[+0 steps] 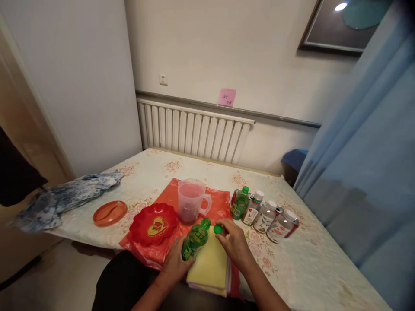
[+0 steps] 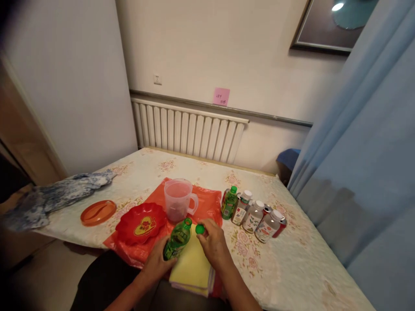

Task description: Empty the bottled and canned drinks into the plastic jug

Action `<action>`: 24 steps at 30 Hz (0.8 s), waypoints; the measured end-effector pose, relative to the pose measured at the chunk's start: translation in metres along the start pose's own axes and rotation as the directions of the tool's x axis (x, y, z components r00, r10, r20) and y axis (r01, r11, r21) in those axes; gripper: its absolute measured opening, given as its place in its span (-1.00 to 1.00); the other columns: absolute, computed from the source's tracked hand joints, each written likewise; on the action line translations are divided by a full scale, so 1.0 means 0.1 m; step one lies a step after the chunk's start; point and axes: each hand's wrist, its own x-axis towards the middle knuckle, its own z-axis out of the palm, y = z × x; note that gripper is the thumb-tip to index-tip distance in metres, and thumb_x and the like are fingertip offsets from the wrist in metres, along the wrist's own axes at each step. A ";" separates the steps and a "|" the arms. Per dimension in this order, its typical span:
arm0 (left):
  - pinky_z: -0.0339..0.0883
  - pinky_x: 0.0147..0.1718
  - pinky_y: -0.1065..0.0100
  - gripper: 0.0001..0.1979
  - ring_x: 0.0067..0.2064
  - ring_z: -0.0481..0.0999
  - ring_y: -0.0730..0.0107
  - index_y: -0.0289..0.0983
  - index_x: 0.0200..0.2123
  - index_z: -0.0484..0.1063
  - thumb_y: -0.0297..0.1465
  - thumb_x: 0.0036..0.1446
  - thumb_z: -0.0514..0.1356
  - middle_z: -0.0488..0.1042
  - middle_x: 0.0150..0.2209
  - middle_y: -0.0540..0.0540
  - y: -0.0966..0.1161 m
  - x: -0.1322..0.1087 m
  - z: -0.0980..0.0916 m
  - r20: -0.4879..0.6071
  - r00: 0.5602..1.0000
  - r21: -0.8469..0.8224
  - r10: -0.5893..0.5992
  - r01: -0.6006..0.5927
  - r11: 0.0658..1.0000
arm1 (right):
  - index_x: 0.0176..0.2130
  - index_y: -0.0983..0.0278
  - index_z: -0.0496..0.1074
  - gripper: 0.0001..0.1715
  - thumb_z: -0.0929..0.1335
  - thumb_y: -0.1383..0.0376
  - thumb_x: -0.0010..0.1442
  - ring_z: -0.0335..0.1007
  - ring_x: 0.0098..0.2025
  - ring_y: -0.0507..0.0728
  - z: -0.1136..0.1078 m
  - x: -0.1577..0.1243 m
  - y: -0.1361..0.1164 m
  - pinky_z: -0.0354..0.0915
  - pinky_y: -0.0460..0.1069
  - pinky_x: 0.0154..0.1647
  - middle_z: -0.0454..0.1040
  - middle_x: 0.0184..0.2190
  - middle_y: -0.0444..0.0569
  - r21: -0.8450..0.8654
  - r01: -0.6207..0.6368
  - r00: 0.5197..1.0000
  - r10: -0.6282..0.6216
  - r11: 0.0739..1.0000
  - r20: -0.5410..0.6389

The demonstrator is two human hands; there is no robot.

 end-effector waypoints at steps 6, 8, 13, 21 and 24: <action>0.23 0.15 0.06 -0.39 0.11 0.39 0.05 -0.28 0.04 0.33 -0.42 -0.19 0.23 0.44 0.04 -0.21 0.10 -0.02 -0.03 0.053 0.999 0.059 0.011 -0.014 0.998 | -0.17 0.23 0.46 -0.72 0.34 0.45 0.09 0.38 -0.21 0.12 -0.23 0.11 -0.21 0.28 -0.01 -0.17 0.49 -0.23 -0.04 -0.036 0.147 0.986 -0.143 0.989 0.083; 0.23 0.14 0.06 -0.41 0.10 0.39 0.06 -0.28 0.03 0.33 -0.43 -0.19 0.22 0.44 0.04 -0.20 0.11 -0.03 -0.04 0.065 0.998 0.073 0.020 -0.025 0.997 | -0.18 0.24 0.46 -0.71 0.35 0.46 0.07 0.39 -0.23 0.11 -0.24 0.13 -0.21 0.30 -0.01 -0.19 0.50 -0.24 -0.04 -0.004 0.116 0.990 -0.115 0.993 0.080; 0.25 0.11 0.09 -0.45 0.08 0.40 0.08 -0.25 0.00 0.36 -0.44 -0.17 0.22 0.46 0.00 -0.15 0.14 -0.04 -0.04 0.077 0.996 0.064 0.053 -0.058 0.996 | -0.12 0.25 0.44 -0.65 0.36 0.44 0.03 0.44 -0.27 0.10 -0.26 0.15 -0.26 0.35 -0.01 -0.20 0.53 -0.24 -0.04 0.085 -0.009 0.997 0.003 0.996 0.080; 0.27 0.08 0.08 -0.48 0.04 0.42 0.06 -0.23 -0.03 0.39 -0.44 -0.18 0.24 0.47 -0.04 -0.14 0.16 -0.03 -0.01 0.062 0.995 0.027 0.082 -0.084 0.996 | -0.13 0.21 0.50 -0.73 0.31 0.40 0.19 0.42 -0.14 0.14 -0.35 0.17 -0.35 0.31 0.04 -0.06 0.54 -0.19 -0.03 -0.061 0.176 0.970 -0.163 0.983 0.178; 0.28 0.08 0.10 -0.46 0.04 0.41 0.08 -0.23 -0.01 0.37 -0.44 -0.18 0.23 0.47 -0.03 -0.14 0.15 -0.04 0.00 0.072 0.994 0.043 0.086 -0.090 0.995 | -0.12 0.20 0.51 -0.71 0.31 0.42 0.18 0.42 -0.10 0.15 -0.35 0.17 -0.35 0.30 0.06 -0.02 0.55 -0.19 -0.02 -0.086 0.185 0.967 -0.166 0.979 0.192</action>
